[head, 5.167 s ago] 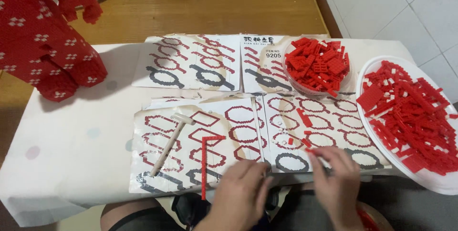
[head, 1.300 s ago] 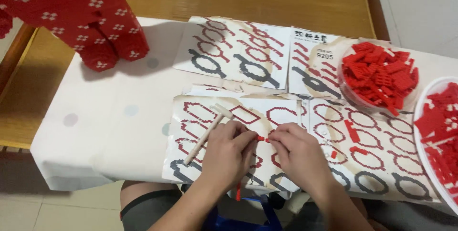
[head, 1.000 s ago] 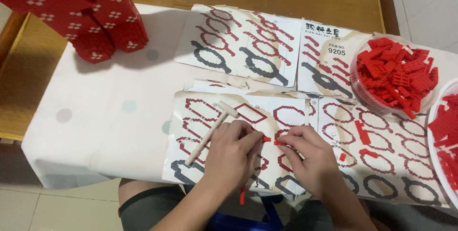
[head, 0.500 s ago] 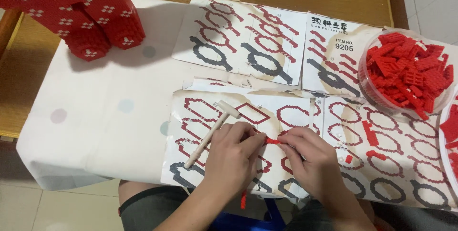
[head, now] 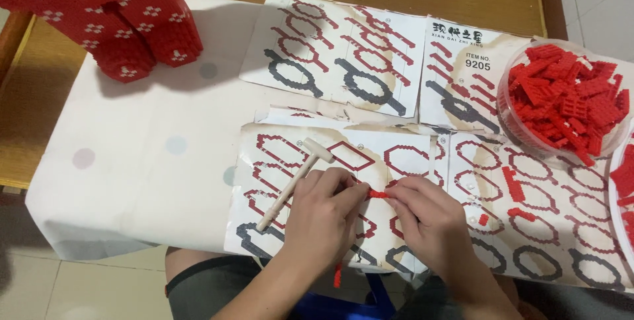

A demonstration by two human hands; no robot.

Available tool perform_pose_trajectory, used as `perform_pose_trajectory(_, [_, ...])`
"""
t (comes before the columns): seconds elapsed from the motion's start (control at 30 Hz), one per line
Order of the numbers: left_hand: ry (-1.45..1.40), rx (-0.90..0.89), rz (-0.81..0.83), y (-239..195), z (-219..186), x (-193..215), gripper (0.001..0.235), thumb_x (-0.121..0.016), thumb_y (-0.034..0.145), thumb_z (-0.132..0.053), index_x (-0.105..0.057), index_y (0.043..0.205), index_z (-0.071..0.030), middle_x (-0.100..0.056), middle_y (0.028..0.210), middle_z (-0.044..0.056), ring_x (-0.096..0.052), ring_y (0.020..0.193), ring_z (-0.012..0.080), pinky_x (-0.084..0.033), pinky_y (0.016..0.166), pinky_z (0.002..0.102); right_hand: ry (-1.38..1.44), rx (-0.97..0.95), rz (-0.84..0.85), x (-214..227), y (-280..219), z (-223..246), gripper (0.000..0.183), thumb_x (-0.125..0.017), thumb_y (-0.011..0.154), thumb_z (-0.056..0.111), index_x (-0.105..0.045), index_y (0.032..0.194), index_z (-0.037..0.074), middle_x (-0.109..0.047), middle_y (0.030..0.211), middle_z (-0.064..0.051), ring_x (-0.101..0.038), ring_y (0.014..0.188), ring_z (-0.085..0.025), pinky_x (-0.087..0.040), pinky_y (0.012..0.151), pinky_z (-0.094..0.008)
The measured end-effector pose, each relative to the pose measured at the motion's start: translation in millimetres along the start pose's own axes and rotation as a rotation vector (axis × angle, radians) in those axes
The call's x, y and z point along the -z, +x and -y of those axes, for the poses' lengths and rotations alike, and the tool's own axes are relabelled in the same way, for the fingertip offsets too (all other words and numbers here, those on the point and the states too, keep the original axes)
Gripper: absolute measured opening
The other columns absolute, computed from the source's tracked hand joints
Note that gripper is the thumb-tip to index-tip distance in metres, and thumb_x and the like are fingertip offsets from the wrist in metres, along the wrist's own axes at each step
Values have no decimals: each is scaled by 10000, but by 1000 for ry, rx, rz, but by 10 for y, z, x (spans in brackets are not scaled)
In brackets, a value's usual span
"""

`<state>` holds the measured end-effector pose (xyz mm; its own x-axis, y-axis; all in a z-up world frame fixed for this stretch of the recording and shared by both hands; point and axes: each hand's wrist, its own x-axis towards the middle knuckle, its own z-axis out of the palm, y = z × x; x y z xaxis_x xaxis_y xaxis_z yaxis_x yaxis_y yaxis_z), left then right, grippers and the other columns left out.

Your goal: The person assembles red plastic bricks on a white paper template with printed patterns. They use a small wooden mallet to tap the pieces into place and occasionally pick up bricks from a nearby container.

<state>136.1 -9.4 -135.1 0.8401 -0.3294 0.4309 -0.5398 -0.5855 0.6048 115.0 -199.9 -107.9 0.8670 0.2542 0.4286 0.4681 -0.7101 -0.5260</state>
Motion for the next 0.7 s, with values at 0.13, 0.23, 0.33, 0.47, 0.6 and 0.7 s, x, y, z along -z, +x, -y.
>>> perform_pose_trajectory(0.13, [-30,-2,-16,14,-15,11,106,-686,895,-61,-735,935,-145,-567,905,21,-488,731,275,-375,663,417,3,-2,-2,-6,-50,-46,103,-639,940,-16,-725,997,-23,-709,970,-103,-689,852,-209,-577,782,-290])
perform_pose_trajectory(0.23, [-10,13,-11,5,-1,-20,113,-685,867,-64,-711,924,-158,-568,900,10,-498,746,277,-392,684,424,5,-20,10,-31,-87,-104,135,-624,943,-5,-734,1021,5,-718,1029,-110,-703,910,-219,-559,854,-294])
perform_pose_trajectory(0.33, [-44,-3,-42,4,-10,-23,97,-694,920,-57,-741,937,-141,-574,907,16,-485,737,257,-414,712,407,28,29,-20,-9,-57,-65,111,-634,941,-22,-733,990,-25,-723,987,-116,-702,875,-215,-587,834,-297])
perform_pose_trajectory(0.47, [-11,-33,-44,42,-141,216,187,-680,893,-27,-708,1073,-69,-600,963,124,-558,786,316,-456,693,450,3,49,-20,-35,-73,-106,128,-634,942,4,-749,996,-4,-744,994,-106,-722,881,-214,-602,825,-305])
perform_pose_trajectory(0.6, [339,175,-144,-230,-54,456,347,-746,848,-235,-660,1146,-78,-620,1148,182,-597,928,387,-470,726,525,20,10,-42,-48,-113,-153,107,-677,934,65,-770,981,40,-751,1002,-83,-728,880,-193,-591,840,-286])
perform_pose_trajectory(0.7, [685,377,5,-506,160,534,383,-629,936,-427,-605,1203,-154,-600,1048,69,-576,808,318,-484,613,457,57,-29,-3,-33,-113,-168,136,-670,928,70,-783,995,36,-769,993,-77,-740,898,-186,-616,844,-295])
